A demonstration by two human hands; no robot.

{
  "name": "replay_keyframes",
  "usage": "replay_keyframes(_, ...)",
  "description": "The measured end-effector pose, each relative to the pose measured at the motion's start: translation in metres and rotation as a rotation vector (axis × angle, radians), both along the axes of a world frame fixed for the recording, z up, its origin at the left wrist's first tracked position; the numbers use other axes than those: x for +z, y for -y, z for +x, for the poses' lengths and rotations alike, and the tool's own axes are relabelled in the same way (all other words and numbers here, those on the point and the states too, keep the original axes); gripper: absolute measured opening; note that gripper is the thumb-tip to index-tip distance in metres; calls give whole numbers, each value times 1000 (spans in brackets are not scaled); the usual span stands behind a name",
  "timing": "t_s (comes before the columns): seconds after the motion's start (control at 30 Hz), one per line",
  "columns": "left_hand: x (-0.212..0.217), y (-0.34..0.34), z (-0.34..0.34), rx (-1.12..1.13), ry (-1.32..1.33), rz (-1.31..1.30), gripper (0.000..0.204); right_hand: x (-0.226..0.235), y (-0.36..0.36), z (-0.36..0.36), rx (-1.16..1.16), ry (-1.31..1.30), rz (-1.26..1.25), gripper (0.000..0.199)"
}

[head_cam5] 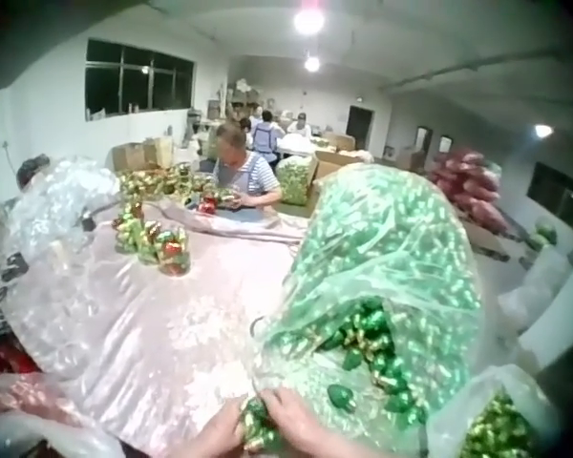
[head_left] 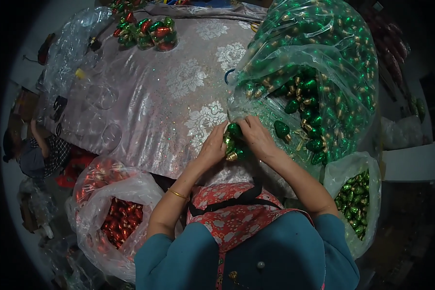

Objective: The person packages small red and green ornaments into plastic bags by hand.

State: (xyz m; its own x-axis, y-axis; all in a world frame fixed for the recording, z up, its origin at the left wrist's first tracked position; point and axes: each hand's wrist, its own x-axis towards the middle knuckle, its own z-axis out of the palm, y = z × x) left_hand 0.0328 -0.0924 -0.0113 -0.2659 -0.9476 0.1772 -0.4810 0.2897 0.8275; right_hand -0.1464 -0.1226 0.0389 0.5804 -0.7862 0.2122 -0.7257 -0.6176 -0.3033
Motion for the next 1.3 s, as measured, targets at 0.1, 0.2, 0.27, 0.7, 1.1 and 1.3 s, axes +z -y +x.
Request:
replay_keyframes(0.1,3,-2,-2,8,-1,-25,61,-3,-3,-3,54,26,6,32)
replay_keyframes(0.2,3,1,-4,-19,29,-133,57,-11,-7,-4,148,38,-17,37)
replay_keyframes(0.27,-3,7,0,-48,27,-109,53,-21,-9,-4,55,227,72,42)
replay_keyframes(0.7,7,20,6,-92,206,-18,33,-52,-16,-12,-178,339,144,65)
replay_keyframes(1.1,13,22,-5,-100,445,-57,34,-38,-160,-339,-1379,722,-30,16)
replay_keyframes(1.3,32,17,-18,-101,582,-95,43,-188,-282,-493,-1486,-307,535,35)
